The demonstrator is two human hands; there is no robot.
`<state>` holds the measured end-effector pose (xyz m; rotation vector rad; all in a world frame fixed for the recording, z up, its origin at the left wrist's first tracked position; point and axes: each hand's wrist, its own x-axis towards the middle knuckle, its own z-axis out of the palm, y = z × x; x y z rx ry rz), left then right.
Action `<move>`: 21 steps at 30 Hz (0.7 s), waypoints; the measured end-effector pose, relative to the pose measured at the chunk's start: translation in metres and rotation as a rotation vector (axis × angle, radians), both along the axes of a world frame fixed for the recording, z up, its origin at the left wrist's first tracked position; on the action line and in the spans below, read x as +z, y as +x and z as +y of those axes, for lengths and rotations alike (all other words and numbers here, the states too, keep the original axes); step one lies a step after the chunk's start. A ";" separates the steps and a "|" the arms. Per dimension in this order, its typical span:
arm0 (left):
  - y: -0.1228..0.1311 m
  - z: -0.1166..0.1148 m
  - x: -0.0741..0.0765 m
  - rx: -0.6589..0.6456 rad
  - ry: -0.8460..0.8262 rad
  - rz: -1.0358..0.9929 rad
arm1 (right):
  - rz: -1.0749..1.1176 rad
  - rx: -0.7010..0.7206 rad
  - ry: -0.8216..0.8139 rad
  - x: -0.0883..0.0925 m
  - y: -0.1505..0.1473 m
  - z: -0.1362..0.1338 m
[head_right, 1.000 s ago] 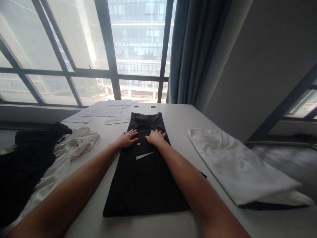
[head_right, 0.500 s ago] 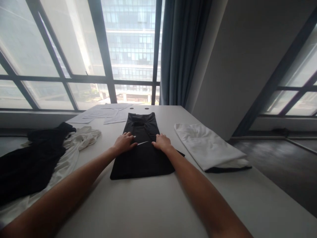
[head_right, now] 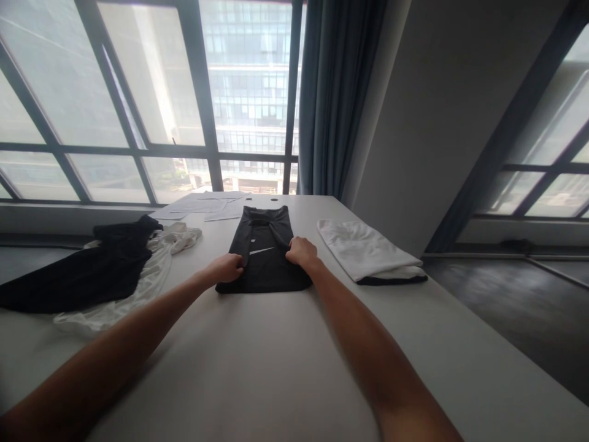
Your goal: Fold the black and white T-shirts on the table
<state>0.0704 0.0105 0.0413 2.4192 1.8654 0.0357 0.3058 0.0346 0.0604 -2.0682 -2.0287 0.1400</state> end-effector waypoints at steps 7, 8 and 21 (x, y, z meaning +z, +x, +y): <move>0.001 -0.004 0.032 0.055 0.222 -0.192 | 0.157 0.316 -0.053 0.004 -0.030 -0.024; 0.003 -0.004 0.034 0.034 0.228 -0.207 | 0.177 0.348 -0.102 0.003 -0.030 -0.024; 0.024 0.011 0.016 -0.116 0.132 -0.400 | -0.097 0.304 0.044 -0.037 0.002 -0.008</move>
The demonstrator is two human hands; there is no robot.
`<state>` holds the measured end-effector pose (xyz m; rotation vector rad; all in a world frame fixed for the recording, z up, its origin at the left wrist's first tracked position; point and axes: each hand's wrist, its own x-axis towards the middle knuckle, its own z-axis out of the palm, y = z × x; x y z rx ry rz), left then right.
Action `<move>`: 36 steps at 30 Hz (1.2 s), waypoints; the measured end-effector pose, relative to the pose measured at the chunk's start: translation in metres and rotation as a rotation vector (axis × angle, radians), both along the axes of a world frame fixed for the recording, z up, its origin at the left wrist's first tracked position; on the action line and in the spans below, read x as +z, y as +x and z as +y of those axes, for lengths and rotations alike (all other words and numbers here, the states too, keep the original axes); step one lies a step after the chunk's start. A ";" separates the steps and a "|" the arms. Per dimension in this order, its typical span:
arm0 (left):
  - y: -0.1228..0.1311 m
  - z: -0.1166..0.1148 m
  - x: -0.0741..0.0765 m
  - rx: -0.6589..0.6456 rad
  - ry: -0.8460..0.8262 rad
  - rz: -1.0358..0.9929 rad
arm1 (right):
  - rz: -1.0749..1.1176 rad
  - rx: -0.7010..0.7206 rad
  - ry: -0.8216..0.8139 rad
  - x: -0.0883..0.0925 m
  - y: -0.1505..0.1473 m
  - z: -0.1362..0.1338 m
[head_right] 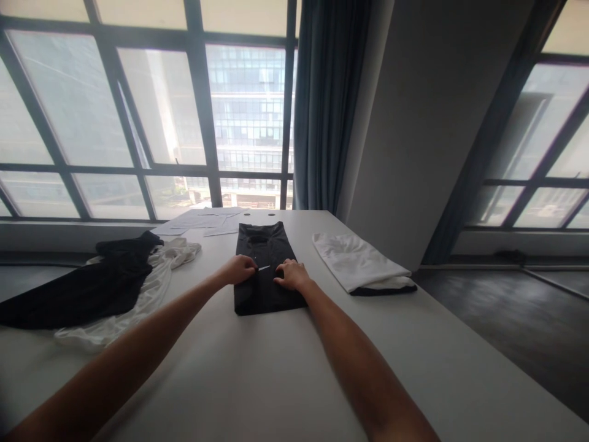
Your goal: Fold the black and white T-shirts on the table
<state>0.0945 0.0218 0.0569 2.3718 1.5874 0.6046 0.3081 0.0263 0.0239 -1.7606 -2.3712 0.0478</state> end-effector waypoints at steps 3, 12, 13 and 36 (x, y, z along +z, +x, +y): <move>0.002 0.007 0.015 0.071 0.002 -0.117 | 0.029 0.032 -0.039 -0.006 0.007 0.001; 0.013 -0.017 -0.030 -0.099 -0.116 0.150 | 0.065 0.065 -0.040 -0.009 0.011 0.003; 0.010 -0.015 -0.031 -0.060 -0.052 0.158 | 0.062 0.066 -0.035 -0.009 0.011 0.003; -0.052 0.036 -0.072 0.009 -0.083 0.350 | 0.004 -0.008 -0.054 -0.031 0.001 0.009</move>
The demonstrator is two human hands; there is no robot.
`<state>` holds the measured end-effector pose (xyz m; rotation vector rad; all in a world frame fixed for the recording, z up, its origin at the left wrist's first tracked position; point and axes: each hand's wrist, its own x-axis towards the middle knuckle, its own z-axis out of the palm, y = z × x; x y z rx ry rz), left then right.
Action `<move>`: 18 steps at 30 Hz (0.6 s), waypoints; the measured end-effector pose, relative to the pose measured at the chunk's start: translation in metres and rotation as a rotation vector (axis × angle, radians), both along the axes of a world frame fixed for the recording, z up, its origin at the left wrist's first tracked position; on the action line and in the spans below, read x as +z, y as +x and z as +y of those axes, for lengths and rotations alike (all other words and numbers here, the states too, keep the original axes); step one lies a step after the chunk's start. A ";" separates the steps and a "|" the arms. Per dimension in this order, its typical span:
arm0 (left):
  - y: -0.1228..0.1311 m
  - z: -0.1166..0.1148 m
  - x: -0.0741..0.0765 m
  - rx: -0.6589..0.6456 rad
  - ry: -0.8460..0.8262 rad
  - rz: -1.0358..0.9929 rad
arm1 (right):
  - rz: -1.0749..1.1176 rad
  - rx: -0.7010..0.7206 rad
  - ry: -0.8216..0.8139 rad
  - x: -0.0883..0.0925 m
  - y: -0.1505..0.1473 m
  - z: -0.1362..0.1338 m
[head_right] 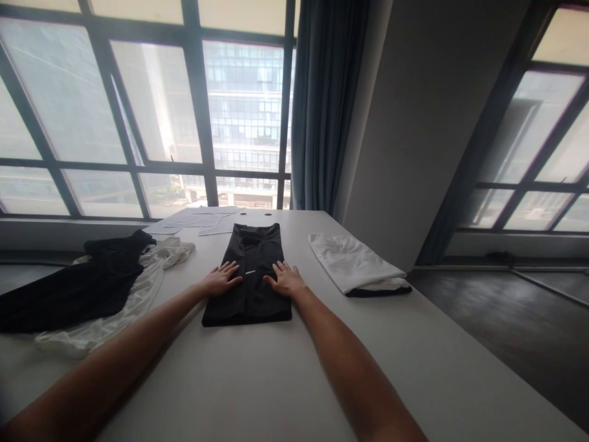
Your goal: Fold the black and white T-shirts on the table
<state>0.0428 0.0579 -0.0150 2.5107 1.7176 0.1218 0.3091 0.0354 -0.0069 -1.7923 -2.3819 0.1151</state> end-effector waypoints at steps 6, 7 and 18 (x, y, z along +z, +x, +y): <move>-0.001 0.006 0.020 -0.002 0.043 0.001 | -0.012 0.053 -0.054 0.003 0.007 0.001; 0.000 0.012 0.022 0.022 0.088 -0.020 | 0.003 0.063 -0.003 0.005 0.006 0.001; -0.003 0.072 -0.003 0.029 -0.022 -0.010 | 0.028 0.057 -0.061 0.000 -0.008 0.001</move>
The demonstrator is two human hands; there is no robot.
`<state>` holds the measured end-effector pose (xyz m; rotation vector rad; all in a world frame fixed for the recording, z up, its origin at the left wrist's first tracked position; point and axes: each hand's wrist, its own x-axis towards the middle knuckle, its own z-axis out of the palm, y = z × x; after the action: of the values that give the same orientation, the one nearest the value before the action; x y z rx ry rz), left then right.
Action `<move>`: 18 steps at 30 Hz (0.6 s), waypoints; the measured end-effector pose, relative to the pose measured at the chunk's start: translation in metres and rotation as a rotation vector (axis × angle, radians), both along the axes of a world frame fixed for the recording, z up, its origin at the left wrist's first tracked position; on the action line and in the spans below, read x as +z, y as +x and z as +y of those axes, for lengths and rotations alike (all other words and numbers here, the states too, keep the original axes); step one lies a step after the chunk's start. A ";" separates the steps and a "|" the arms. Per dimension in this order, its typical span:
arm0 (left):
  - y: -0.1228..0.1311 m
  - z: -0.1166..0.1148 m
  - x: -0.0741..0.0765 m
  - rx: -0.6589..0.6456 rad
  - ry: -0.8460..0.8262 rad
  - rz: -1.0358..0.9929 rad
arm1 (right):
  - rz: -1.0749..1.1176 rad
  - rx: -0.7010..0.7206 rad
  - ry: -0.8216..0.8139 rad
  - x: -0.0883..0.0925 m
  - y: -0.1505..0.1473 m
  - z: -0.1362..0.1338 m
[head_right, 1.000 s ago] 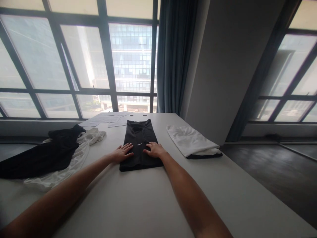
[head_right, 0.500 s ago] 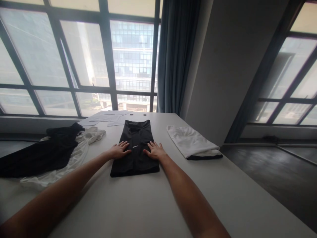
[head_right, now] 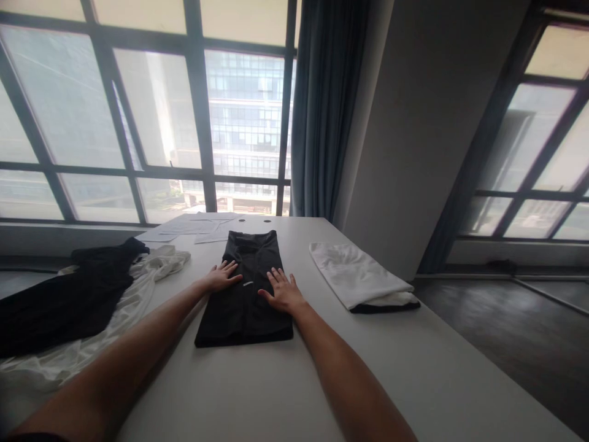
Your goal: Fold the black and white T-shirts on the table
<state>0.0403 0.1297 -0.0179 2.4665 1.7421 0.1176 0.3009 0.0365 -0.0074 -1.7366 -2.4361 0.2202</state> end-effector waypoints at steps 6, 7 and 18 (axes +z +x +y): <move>-0.004 -0.010 0.007 0.036 0.139 -0.060 | 0.097 -0.076 0.108 -0.006 0.007 0.009; -0.008 -0.015 0.010 0.034 0.192 -0.081 | 0.131 -0.079 0.157 -0.005 0.012 0.010; -0.033 -0.113 0.007 -0.353 0.199 -0.334 | 0.242 0.017 0.166 -0.008 0.044 0.023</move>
<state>0.0071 0.0166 -0.0108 2.6532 1.1970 0.6530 0.3449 0.0597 -0.0152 -1.5245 -2.2289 0.2104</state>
